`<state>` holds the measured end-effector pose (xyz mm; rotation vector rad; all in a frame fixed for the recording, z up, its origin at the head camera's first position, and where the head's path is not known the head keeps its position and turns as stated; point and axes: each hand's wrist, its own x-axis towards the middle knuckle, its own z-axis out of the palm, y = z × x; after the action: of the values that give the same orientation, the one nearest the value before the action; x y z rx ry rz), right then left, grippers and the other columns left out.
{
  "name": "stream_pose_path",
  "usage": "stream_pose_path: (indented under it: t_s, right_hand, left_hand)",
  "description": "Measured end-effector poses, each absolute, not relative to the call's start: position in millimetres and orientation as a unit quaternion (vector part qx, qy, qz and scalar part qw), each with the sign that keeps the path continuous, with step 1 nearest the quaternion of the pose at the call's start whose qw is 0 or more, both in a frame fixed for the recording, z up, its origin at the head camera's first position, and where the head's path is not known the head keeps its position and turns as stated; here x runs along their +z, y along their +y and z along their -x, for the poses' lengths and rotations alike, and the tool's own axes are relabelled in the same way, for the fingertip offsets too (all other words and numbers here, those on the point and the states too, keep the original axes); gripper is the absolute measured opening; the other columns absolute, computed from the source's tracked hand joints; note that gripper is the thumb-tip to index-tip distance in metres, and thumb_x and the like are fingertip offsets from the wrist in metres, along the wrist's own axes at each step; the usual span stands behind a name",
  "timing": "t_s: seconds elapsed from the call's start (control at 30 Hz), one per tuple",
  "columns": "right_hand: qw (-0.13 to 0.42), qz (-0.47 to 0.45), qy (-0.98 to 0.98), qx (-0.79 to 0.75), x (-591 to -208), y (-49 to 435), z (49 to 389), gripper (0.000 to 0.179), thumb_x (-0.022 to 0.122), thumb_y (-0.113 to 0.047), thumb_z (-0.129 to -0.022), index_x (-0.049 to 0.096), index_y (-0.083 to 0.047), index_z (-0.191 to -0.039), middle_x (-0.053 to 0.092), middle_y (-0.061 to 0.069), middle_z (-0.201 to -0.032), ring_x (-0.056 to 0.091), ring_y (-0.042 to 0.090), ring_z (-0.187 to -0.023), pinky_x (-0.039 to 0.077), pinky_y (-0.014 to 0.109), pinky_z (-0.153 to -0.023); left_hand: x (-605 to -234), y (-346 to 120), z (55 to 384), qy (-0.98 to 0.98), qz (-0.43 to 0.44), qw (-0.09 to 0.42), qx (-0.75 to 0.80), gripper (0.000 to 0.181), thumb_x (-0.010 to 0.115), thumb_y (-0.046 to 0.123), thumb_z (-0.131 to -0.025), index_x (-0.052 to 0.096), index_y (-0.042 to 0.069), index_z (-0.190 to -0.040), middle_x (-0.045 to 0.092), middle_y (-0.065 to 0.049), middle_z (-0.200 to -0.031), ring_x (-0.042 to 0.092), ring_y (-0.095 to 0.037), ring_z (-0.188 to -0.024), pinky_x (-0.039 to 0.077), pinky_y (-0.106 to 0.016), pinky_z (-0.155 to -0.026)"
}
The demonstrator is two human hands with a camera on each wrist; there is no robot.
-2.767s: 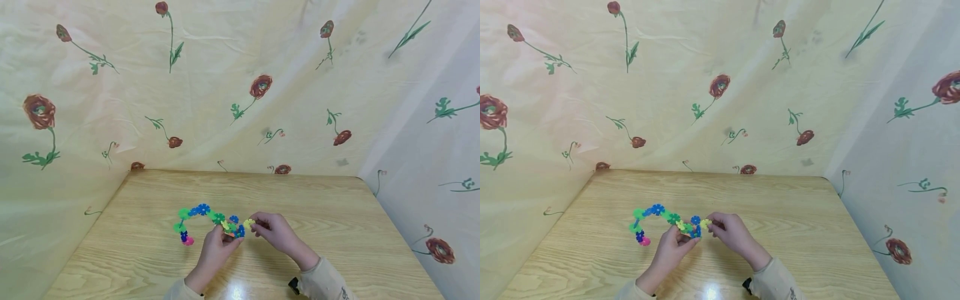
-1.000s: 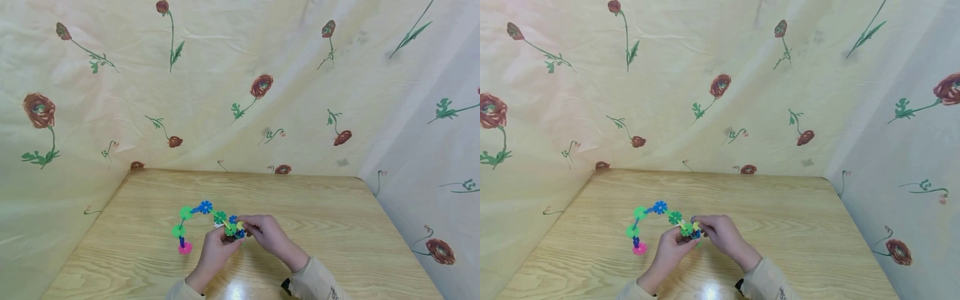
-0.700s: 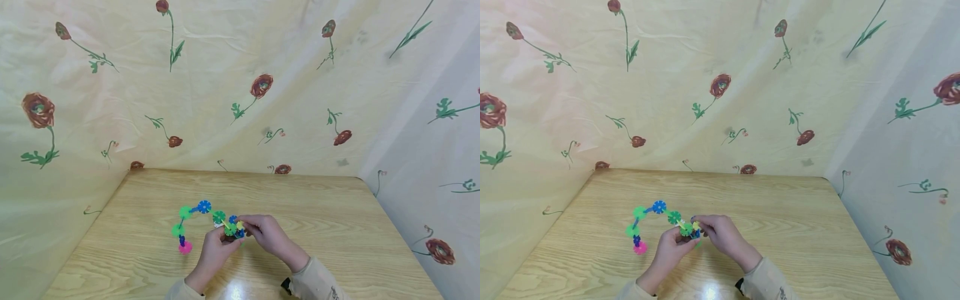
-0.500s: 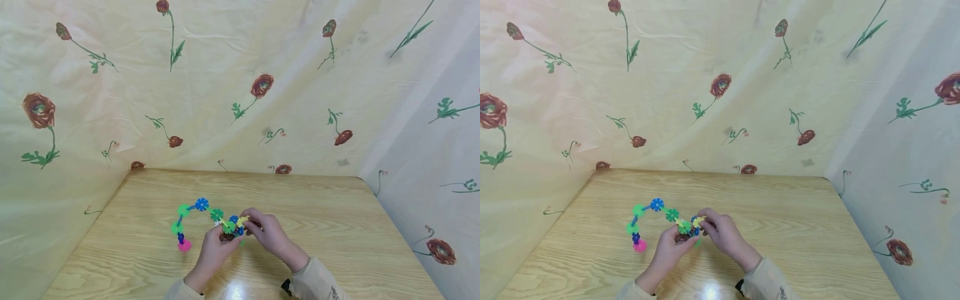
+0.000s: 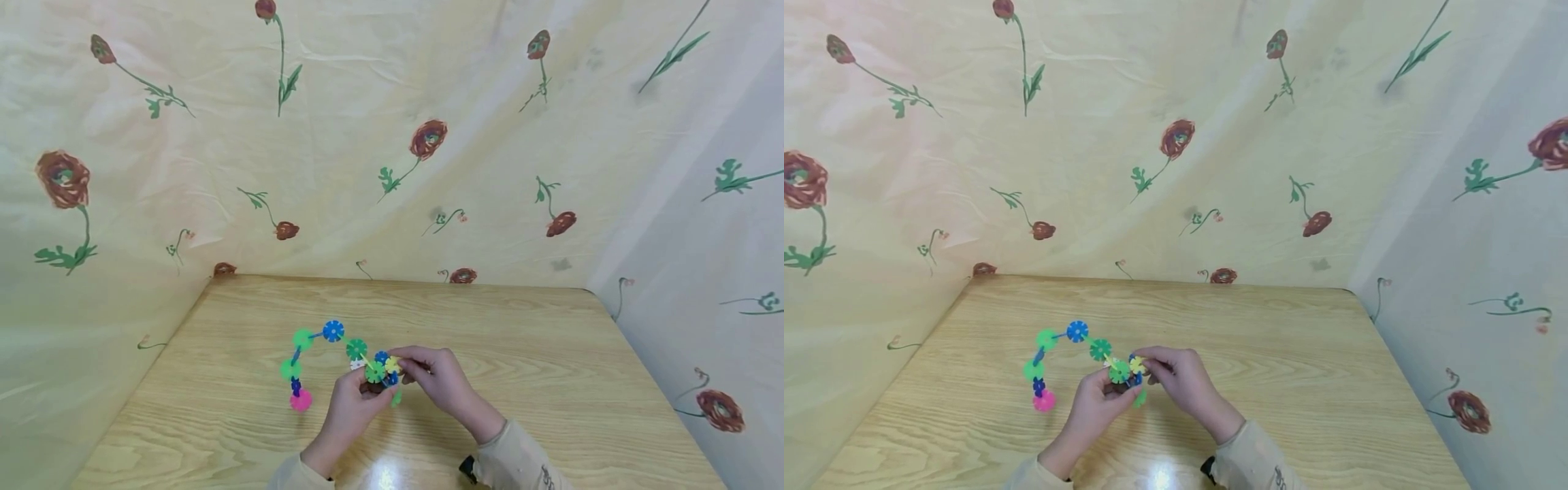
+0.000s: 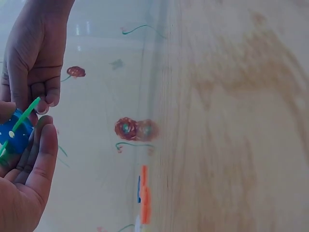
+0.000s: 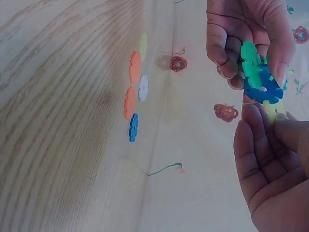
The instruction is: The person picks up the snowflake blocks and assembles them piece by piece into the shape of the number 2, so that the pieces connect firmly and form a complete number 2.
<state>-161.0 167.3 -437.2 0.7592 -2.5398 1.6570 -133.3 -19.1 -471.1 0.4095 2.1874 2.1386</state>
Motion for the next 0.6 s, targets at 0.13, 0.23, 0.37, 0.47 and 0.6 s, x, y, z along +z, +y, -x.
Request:
stream_pose_path:
  t_s: [0.13, 0.23, 0.37, 0.47, 0.6]
  right_hand:
    - [-0.002, -0.243, -0.807, 0.538, -437.2, 167.3, 161.8, 0.024, 0.055, 0.008, -0.095, 0.069, 0.002, -0.113, 0.072, 0.015, -0.102, 0.069, 0.019, -0.077, 0.059, 0.033, -0.067]
    - [-0.005, -0.240, -0.804, 0.544, -438.1, 167.6, 161.2, 0.024, 0.055, 0.004, -0.096, 0.070, -0.002, -0.115, 0.072, 0.012, -0.104, 0.069, 0.014, -0.079, 0.058, 0.030, -0.068]
    - [-0.003, -0.244, -0.799, 0.550, -440.1, 167.7, 160.4, 0.023, 0.056, -0.003, -0.098, 0.070, -0.008, -0.116, 0.072, 0.008, -0.106, 0.069, 0.013, -0.083, 0.058, 0.028, -0.069]
    - [0.002, -0.252, -0.795, 0.552, -441.3, 167.5, 160.1, 0.023, 0.057, -0.006, -0.098, 0.070, -0.011, -0.116, 0.072, 0.006, -0.104, 0.070, 0.014, -0.083, 0.058, 0.029, -0.069]
    - [0.008, -0.258, -0.796, 0.548, -444.3, 167.9, 159.9, 0.023, 0.057, -0.008, -0.098, 0.069, -0.014, -0.117, 0.072, 0.003, -0.097, 0.070, 0.014, -0.080, 0.059, 0.030, -0.069]
  left_hand:
    - [-471.1, -18.7, 133.0, 0.711, -0.133, 0.026, 0.690, 0.030, 0.077, 0.012, -0.084, 0.068, -0.003, -0.109, 0.069, -0.013, -0.101, 0.066, -0.014, -0.085, 0.057, -0.025, -0.073]
    - [-471.7, -18.6, 133.2, 0.708, -0.130, 0.029, 0.693, 0.032, 0.077, 0.012, -0.085, 0.067, -0.003, -0.111, 0.069, -0.014, -0.103, 0.066, -0.014, -0.086, 0.057, -0.025, -0.073]
    - [-473.0, -18.8, 134.0, 0.703, -0.124, 0.035, 0.699, 0.033, 0.076, 0.012, -0.085, 0.067, -0.004, -0.113, 0.069, -0.014, -0.105, 0.066, -0.014, -0.088, 0.057, -0.025, -0.074]
    - [-473.7, -19.3, 134.6, 0.701, -0.118, 0.039, 0.702, 0.033, 0.077, 0.011, -0.085, 0.066, -0.004, -0.112, 0.068, -0.015, -0.105, 0.066, -0.015, -0.089, 0.056, -0.025, -0.075]
    - [-474.8, -19.8, 135.3, 0.704, -0.108, 0.041, 0.701, 0.033, 0.077, 0.012, -0.085, 0.066, -0.003, -0.112, 0.066, -0.013, -0.104, 0.063, -0.014, -0.086, 0.056, -0.023, -0.072]
